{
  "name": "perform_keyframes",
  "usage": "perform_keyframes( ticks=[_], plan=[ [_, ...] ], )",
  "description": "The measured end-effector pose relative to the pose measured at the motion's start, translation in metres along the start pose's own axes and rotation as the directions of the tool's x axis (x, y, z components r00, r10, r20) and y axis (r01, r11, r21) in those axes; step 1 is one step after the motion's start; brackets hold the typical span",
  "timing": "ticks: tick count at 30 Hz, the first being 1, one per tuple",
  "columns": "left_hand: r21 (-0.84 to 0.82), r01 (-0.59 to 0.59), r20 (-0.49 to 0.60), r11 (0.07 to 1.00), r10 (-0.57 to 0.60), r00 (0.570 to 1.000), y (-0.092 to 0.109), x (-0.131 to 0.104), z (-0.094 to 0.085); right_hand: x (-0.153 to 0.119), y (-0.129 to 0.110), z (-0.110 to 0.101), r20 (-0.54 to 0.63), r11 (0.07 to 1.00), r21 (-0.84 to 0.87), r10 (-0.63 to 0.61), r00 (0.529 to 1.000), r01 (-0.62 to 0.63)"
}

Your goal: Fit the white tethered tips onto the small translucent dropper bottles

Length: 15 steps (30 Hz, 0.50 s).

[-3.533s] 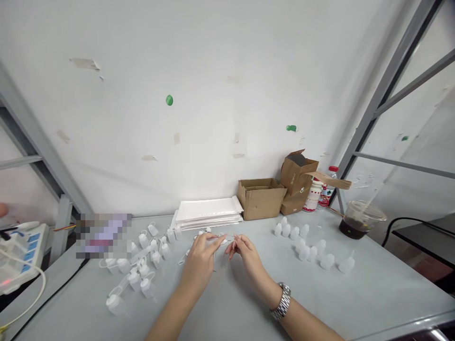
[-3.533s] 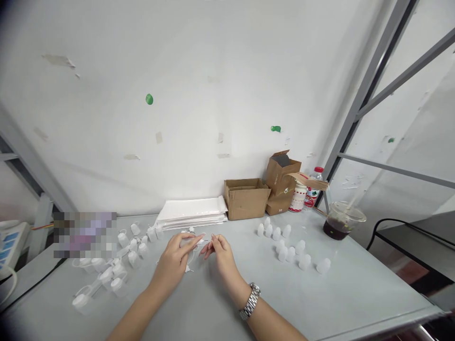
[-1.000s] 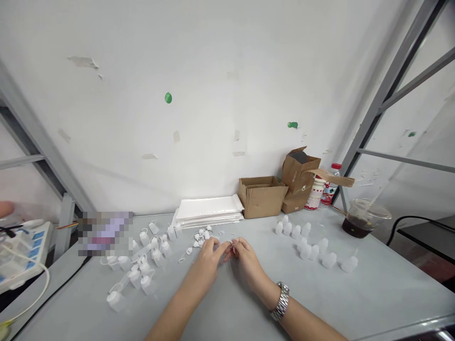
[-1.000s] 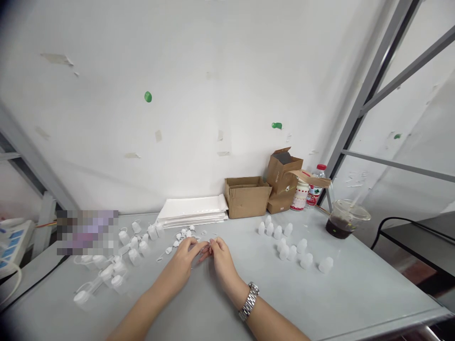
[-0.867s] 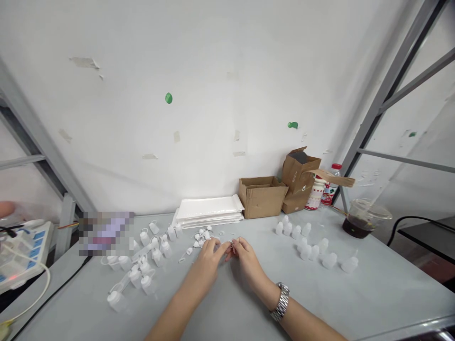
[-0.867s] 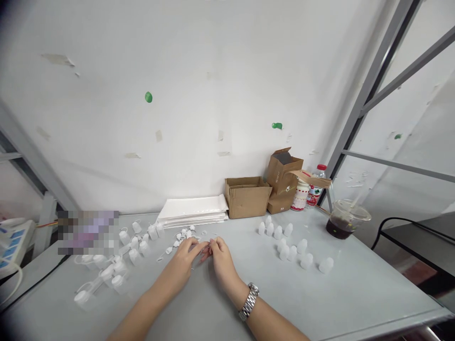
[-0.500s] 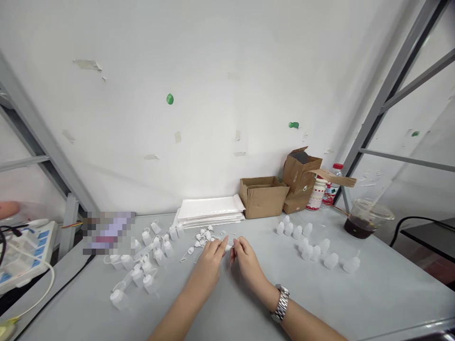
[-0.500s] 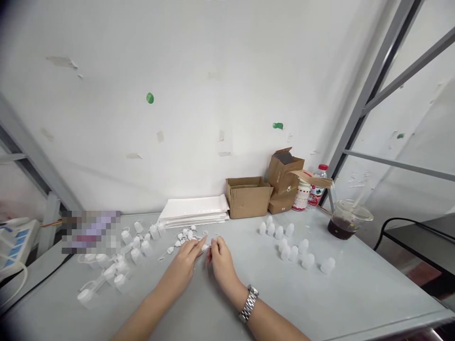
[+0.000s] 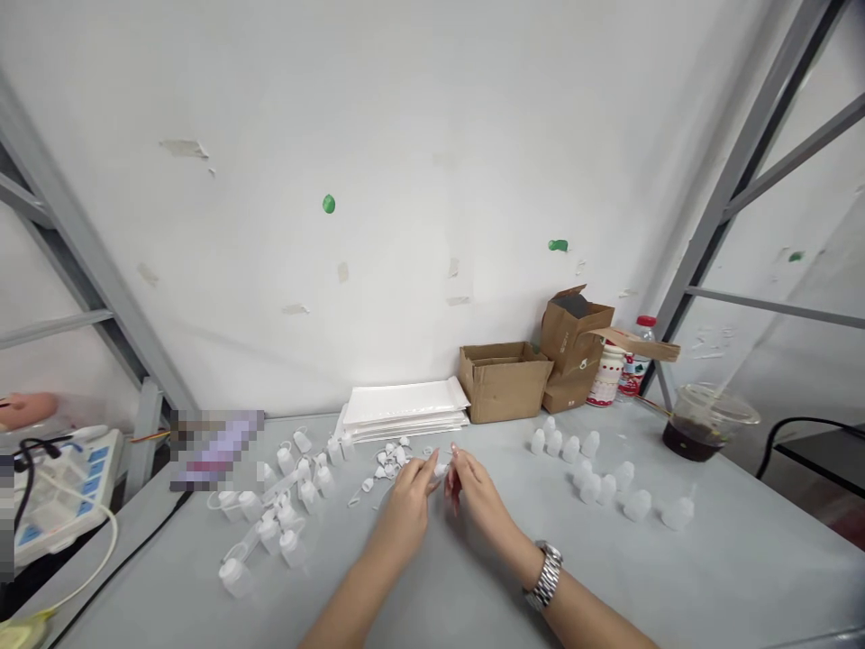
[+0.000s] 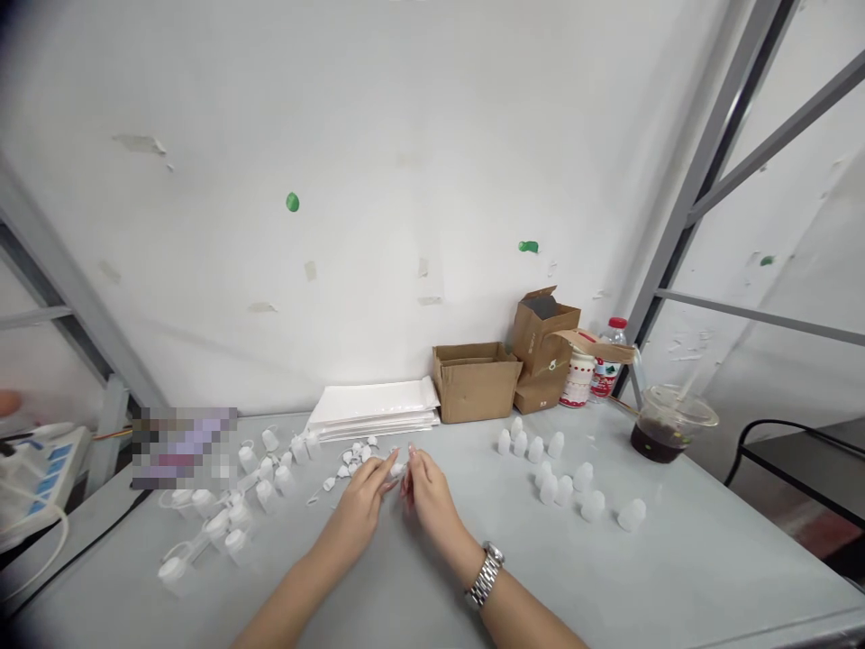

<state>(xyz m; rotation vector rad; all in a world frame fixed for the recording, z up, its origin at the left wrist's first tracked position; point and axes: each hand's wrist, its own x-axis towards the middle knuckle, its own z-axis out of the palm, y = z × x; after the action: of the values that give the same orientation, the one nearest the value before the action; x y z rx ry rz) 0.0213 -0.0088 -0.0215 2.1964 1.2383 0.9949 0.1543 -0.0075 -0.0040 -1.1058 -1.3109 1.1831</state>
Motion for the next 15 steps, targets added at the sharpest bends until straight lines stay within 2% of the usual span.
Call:
perform_keyframes(
  ticks=[4,8,10,12,13,14,15],
  plan=[
    [0.000,-0.027,0.018,1.000,0.027,0.999,0.002,0.004,-0.002,0.002,0.000,-0.003,-0.039,0.997,-0.064,-0.048,0.998,0.045],
    [0.046,0.008,-0.007,0.999,-0.008,1.000,0.012,-0.007,-0.013,-0.004,-0.002,-0.001,0.014,0.990,-0.106,-0.091,0.996,0.092],
    [0.087,0.037,-0.046,0.996,-0.033,0.998,0.025,-0.024,-0.032,-0.008,-0.008,-0.001,0.030,0.991,-0.088,-0.098,0.995,0.101],
    [0.067,0.083,-0.106,0.994,-0.076,0.991,0.038,-0.045,-0.060,-0.011,-0.015,-0.002,0.019,0.991,-0.087,-0.102,0.995,0.103],
    [0.030,0.134,-0.174,0.991,-0.127,0.977,0.043,-0.057,-0.077,-0.012,-0.017,-0.003,0.020,0.990,-0.092,-0.102,0.995,0.103],
    [-0.014,0.205,-0.260,0.979,-0.201,0.944,0.045,-0.070,-0.095,-0.012,-0.019,-0.004,0.027,0.990,-0.099,-0.099,0.995,0.101],
    [-0.075,0.282,-0.352,0.957,-0.290,0.890,0.043,-0.082,-0.113,-0.012,-0.019,-0.005,0.041,0.989,-0.108,-0.093,0.995,0.096]
  ],
)
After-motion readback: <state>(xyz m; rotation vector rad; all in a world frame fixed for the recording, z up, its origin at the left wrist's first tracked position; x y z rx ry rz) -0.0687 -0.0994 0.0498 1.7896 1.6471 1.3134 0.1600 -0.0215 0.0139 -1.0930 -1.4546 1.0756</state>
